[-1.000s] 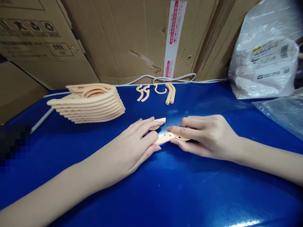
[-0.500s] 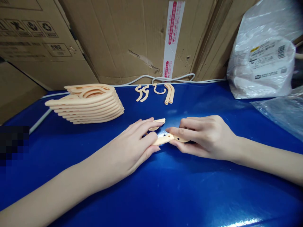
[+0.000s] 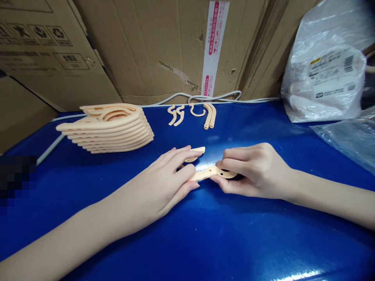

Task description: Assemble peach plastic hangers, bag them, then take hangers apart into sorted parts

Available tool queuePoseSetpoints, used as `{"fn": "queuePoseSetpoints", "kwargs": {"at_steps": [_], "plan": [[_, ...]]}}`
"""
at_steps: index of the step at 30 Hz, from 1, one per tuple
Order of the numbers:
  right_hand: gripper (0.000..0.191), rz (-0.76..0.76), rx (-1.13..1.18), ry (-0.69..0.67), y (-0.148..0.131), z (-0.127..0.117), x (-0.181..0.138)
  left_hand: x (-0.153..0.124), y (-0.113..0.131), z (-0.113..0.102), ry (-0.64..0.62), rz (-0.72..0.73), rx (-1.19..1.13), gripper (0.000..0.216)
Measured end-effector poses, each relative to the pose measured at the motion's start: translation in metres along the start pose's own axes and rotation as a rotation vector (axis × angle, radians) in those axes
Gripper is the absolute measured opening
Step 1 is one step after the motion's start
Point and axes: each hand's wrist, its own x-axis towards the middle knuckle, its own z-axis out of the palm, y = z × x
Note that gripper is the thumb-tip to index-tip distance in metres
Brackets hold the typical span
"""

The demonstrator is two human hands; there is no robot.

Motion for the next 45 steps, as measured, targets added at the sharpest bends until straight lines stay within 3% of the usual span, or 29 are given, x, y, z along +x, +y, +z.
{"fn": "queuePoseSetpoints", "kwargs": {"at_steps": [33,45], "plan": [[0.033,-0.015,-0.026,0.050,0.0023,0.0033,-0.0001,-0.0006,0.0012,-0.0009,-0.001,-0.072,-0.119,0.023],[0.034,-0.053,-0.015,0.002,0.0028,0.0007,-0.0011,-0.0018,0.0035,-0.0022,0.001,-0.110,-0.181,0.023]]}}
